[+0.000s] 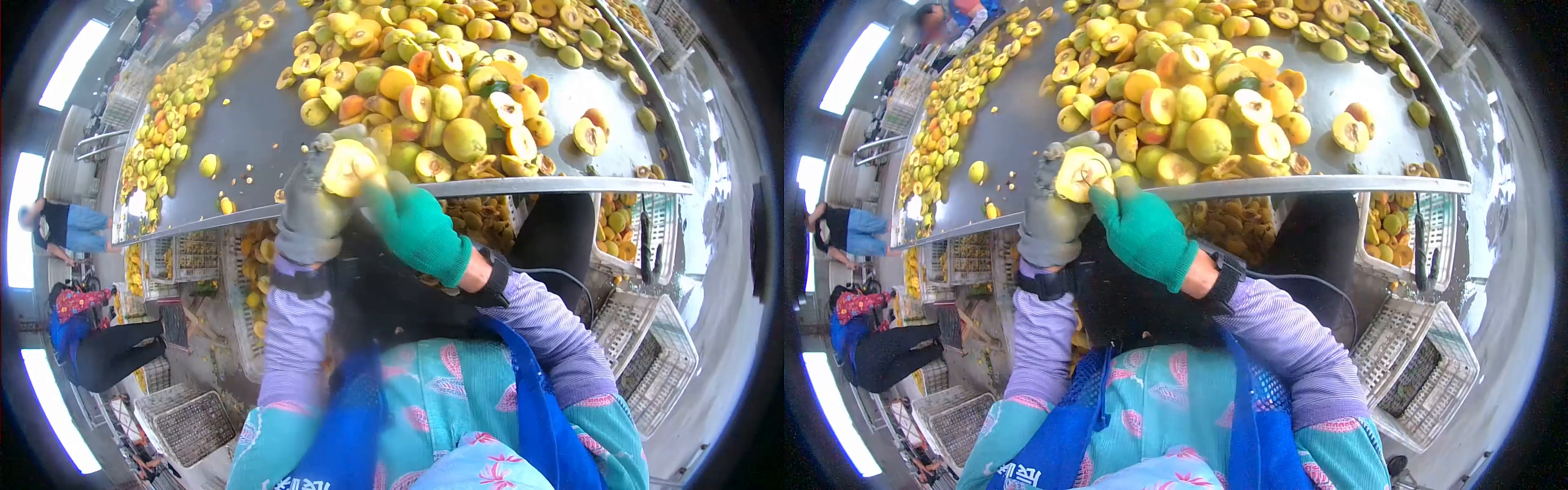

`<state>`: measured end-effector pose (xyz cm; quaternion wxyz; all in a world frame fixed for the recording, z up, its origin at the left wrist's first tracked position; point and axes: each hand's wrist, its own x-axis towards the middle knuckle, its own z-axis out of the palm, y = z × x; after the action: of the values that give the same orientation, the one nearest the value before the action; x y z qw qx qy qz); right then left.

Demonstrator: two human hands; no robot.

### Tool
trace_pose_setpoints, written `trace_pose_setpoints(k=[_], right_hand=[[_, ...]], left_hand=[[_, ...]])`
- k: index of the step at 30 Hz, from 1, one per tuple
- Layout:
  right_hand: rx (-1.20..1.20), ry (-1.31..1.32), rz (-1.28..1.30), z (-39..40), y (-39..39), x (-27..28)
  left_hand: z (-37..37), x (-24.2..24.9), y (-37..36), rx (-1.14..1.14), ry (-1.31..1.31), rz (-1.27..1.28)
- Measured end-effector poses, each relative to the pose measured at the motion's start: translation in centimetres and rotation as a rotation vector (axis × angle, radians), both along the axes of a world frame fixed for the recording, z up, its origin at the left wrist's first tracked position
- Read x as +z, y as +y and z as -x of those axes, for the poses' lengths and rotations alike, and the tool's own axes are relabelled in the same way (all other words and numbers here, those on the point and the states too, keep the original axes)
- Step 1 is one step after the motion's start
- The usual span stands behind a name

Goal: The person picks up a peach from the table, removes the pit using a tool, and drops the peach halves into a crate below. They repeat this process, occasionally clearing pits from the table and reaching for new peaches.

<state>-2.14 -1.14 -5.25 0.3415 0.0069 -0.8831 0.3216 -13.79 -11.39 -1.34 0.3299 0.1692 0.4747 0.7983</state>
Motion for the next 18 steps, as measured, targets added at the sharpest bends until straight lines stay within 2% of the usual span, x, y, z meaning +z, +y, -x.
trace_pose_setpoints(k=[2,4,6,9,11,12,14,15,17,18], right_hand=[[0.031,-0.081,0.22,-0.7,0.0,0.5],[0.057,-0.118,0.282,-1.2,0.0,0.7],[0.073,-0.108,0.187,-1.4,0.2,0.4],[0.115,-0.104,0.273,-1.5,-0.1,-0.5],[0.132,-0.135,0.596,-1.3,-1.2,-1.6],[0.136,-0.15,0.754,-1.3,-1.7,-1.9],[0.158,-0.088,0.897,-1.0,-2.4,-1.4],[0.171,-0.062,0.977,-1.0,-2.8,-1.4],[0.557,-0.388,1.731,-2.1,-1.3,-0.2],[0.763,-0.564,2.088,-2.5,-0.5,1.0]], left_hand=[[-1.7,0.7,0.7,0.083,0.487,0.306],[-2.4,0.5,1.0,0.12,0.364,0.216],[-3.4,1.4,1.2,0.153,0.516,0.246],[-3.5,2.5,0.9,0.129,0.766,0.401],[-3.0,2.4,1.4,0.122,0.846,0.478],[-3.3,2.2,1.7,0.137,0.706,0.484],[-3.5,2.1,2.7,0.172,0.433,0.48],[-3.4,1.1,3.2,0.22,0.406,0.429],[-1.6,0.4,2.9,-0.024,0.545,0.444],[-1.1,0.8,2.5,-0.158,0.381,0.372]])
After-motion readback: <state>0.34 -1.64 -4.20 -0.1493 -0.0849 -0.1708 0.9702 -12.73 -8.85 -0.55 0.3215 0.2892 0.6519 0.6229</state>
